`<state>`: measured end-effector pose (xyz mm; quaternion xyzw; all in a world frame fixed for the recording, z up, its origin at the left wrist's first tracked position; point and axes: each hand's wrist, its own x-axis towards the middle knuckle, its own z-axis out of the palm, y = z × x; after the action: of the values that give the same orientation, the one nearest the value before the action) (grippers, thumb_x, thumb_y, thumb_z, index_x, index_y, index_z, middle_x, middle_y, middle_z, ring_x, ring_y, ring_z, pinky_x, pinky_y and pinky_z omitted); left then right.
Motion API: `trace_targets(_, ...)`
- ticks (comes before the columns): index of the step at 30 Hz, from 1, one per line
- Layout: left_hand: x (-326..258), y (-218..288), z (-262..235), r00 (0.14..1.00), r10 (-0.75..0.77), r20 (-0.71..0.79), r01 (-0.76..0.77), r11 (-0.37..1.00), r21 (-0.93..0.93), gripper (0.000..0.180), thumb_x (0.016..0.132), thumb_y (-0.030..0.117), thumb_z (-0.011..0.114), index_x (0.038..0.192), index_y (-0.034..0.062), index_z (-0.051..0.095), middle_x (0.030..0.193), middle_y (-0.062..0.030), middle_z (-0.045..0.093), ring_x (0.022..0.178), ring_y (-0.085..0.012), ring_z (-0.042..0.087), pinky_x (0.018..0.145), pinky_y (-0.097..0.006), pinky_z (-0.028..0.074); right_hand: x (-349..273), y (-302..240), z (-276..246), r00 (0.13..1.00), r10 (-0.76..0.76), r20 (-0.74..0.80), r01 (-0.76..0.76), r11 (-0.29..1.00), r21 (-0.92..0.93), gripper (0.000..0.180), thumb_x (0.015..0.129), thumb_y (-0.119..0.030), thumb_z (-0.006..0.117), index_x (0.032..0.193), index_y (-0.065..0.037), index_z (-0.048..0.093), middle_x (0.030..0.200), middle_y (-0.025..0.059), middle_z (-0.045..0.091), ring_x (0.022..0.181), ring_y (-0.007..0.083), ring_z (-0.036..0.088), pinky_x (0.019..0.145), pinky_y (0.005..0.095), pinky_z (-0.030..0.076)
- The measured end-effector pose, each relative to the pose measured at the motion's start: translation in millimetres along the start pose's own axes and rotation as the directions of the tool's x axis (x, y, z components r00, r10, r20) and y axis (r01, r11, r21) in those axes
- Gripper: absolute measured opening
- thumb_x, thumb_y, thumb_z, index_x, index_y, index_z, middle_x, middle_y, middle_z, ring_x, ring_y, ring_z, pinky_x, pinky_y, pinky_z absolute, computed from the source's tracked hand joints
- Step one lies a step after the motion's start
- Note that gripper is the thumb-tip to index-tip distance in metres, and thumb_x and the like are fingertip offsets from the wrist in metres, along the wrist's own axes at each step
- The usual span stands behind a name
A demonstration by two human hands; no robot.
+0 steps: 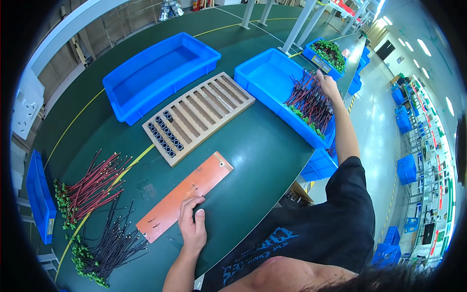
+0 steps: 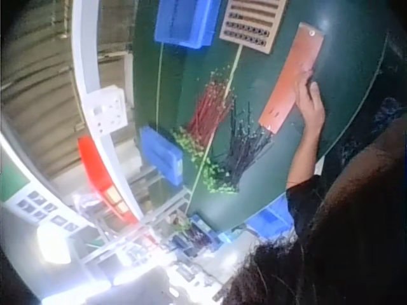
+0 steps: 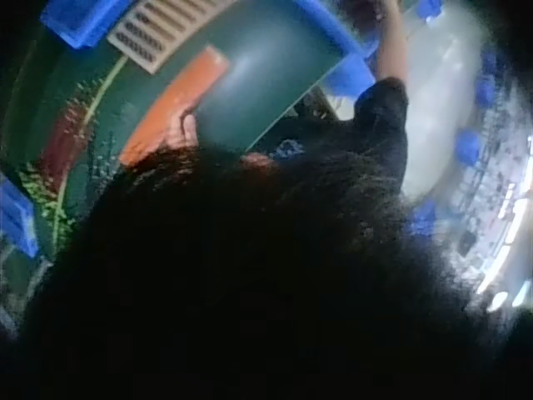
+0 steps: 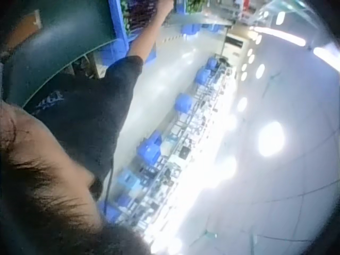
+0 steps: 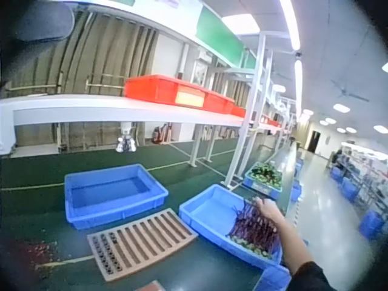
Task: The person assembles wire harnesses by hand at a green workbench. They pick up red and black wires, insert them into a green connector, and use a crimping tool to secure the connection. The finished harnesses are placed into a blue bin.
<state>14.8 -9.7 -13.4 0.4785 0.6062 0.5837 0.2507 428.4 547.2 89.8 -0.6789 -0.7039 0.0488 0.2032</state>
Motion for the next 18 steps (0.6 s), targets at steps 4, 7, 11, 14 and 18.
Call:
trace_targets(4, -5, 4, -8, 0.998, -0.015, -0.062, 0.02, 0.996, 0.085, 0.021, 0.102, 0.016, 0.06, 0.115, -0.0004, 0.066, 0.114, -0.0172, 0.066, 0.109, -0.0315, 0.064, 0.097, -0.04, 0.049, -38, -69, 29, 0.971, -0.209, -0.114, 0.178, 0.955, -0.237, 0.028, 0.102, -0.026, 0.056, 0.121, -0.01, 0.071, 0.123, 0.0213, 0.067, 0.111, 0.0398, 0.068, 0.095, 0.0492, 0.054)
trace_targets(7, -4, 3, -6, 0.999, -0.011, -0.044, 0.014, 0.996, 0.083, 0.019, 0.099, 0.011, 0.063, 0.113, -0.0001, 0.067, 0.114, -0.0175, 0.066, 0.109, -0.0316, 0.065, 0.097, -0.04, 0.05, -46, -65, 14, 0.758, -0.61, 0.233, 0.646, 0.75, -0.138, 0.025, 0.098, -0.011, 0.057, 0.118, -0.013, 0.071, 0.121, 0.0169, 0.066, 0.115, 0.039, 0.065, 0.101, 0.0459, 0.052)
trace_targets(11, -4, 6, -7, 0.999, -0.012, -0.04, 0.015, 0.995, 0.095, 0.016, 0.096, 0.007, 0.066, 0.11, 0.0001, 0.068, 0.113, -0.0172, 0.067, 0.108, -0.0315, 0.065, 0.096, -0.041, 0.051, -79, -87, 11, 0.637, -0.605, 0.478, 0.711, 0.701, -0.061, 0.031, 0.088, -0.003, 0.065, 0.116, -0.015, 0.071, 0.125, 0.0136, 0.062, 0.12, 0.037, 0.061, 0.101, 0.0448, 0.051)
trace_targets(14, -3, 5, -7, 1.0, -0.002, -0.03, 0.005, 0.996, 0.09, 0.015, 0.094, 0.005, 0.068, 0.108, 0.0002, 0.069, 0.112, -0.0165, 0.067, 0.107, -0.0313, 0.066, 0.095, -0.04, 0.051, -95, -90, 15, 0.626, -0.559, 0.544, 0.723, 0.678, -0.135, 0.027, 0.082, -0.004, 0.07, 0.107, -0.012, 0.07, 0.12, 0.0111, 0.063, 0.117, 0.0359, 0.062, 0.096, 0.0459, 0.053)
trace_targets(18, 0, 6, -4, 1.0, -0.001, -0.021, 0.003, 0.996, 0.087, 0.013, 0.092, 0.004, 0.07, 0.105, 0.001, 0.07, 0.11, -0.0148, 0.068, 0.105, -0.0308, 0.066, 0.093, -0.04, 0.051, -104, -79, 12, 0.635, -0.584, 0.505, 0.724, 0.678, -0.125, 0.021, 0.082, -0.001, 0.067, 0.099, -0.012, 0.069, 0.115, 0.0099, 0.063, 0.112, 0.0349, 0.063, 0.092, 0.0461, 0.054)
